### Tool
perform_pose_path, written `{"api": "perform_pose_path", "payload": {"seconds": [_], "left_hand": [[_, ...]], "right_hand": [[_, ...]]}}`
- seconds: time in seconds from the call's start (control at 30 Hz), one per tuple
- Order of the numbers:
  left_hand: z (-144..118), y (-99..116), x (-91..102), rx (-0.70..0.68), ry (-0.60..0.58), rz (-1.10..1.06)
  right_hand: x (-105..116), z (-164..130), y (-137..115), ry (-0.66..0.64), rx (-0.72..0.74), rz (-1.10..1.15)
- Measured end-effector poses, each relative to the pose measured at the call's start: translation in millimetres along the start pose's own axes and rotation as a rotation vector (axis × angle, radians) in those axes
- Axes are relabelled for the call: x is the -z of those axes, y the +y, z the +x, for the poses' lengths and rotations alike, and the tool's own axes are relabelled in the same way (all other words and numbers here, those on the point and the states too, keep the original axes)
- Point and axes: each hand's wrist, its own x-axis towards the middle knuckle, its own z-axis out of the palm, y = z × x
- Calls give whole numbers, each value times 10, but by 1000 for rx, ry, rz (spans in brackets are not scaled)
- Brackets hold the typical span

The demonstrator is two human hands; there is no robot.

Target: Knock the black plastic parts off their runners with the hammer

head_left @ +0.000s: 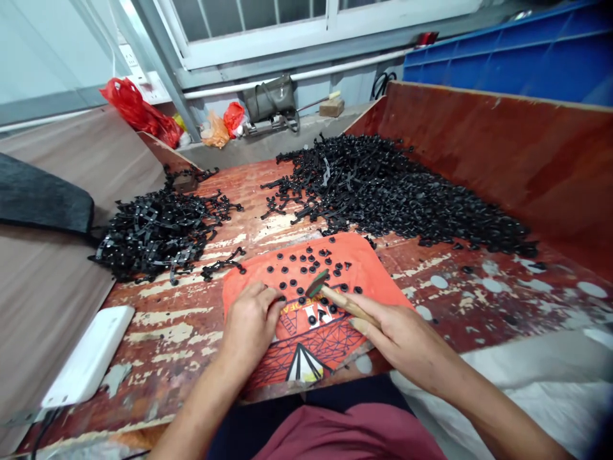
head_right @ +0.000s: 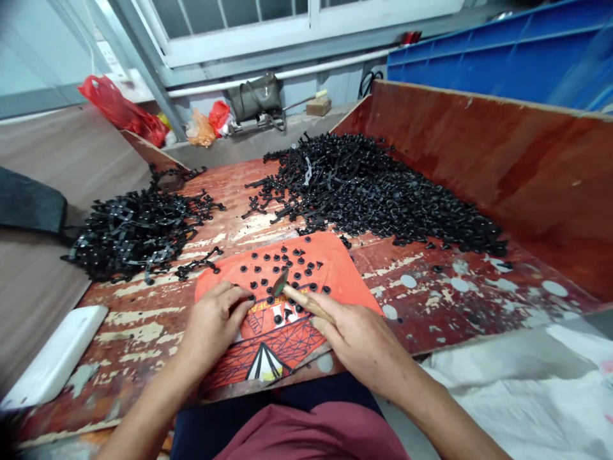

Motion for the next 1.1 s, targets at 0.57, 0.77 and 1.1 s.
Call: {"api": "perform_pose_path", "payload": {"seconds": [0.57,0.77,1.1], "left_hand": [[-442,103,10,484,159,-1169],[-538,122,77,547,116,-1367],[-711,205,232,587,45,-1597]], "right_hand": [[-74,-21,107,-18,-9,-87],[-84,0,102,-14,-14,-115],[-122,-13,84,89,-47,-91]]}}
